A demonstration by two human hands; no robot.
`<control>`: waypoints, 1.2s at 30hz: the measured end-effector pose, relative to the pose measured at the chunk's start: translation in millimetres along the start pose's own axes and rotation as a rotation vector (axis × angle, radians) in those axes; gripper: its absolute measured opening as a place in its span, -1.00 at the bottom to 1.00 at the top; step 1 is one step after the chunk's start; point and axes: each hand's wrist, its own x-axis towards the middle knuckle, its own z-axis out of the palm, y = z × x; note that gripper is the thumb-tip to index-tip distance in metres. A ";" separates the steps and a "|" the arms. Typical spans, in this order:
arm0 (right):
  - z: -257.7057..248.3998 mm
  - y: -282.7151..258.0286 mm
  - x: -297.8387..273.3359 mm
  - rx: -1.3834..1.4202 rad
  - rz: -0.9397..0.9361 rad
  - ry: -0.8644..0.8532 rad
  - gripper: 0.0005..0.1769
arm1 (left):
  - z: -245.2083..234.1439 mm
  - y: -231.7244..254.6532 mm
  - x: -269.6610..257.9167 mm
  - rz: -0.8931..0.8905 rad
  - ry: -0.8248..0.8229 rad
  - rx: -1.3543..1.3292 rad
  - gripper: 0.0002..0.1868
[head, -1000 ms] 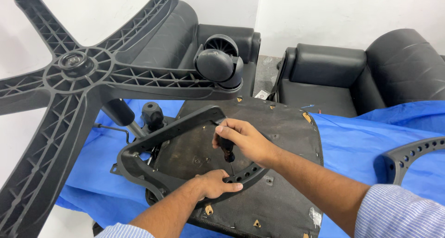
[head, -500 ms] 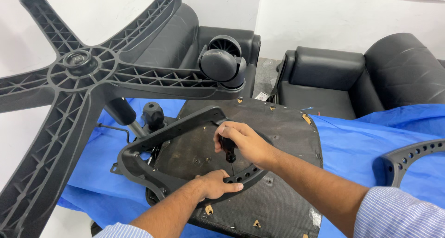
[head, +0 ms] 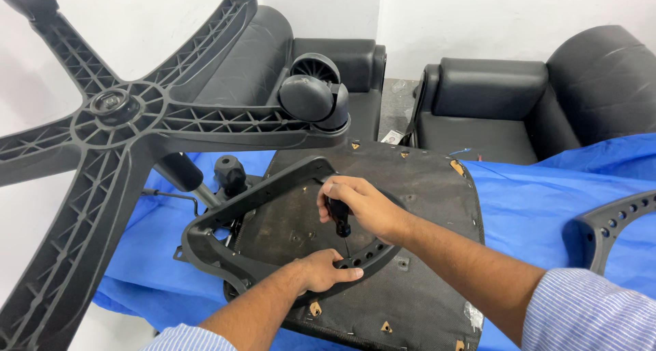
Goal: The person uses a screwdriver to fasten a black plastic frame onto a chair seat base. They hold the frame in place with one hand while turning the screwdriver with the other to secure the component.
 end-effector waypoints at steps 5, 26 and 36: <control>-2.0 -3.7 5.3 0.011 0.031 -0.054 -0.63 | -2.0 -12.0 4.6 0.050 0.018 -0.011 -0.09; 19.6 1.0 3.7 -0.033 -0.049 -0.033 -0.77 | 1.7 -6.9 -1.4 0.076 0.057 -0.023 -0.20; 16.7 6.4 2.5 -0.022 -0.038 0.033 -0.75 | 1.6 -8.4 1.1 0.041 0.020 -0.087 -0.26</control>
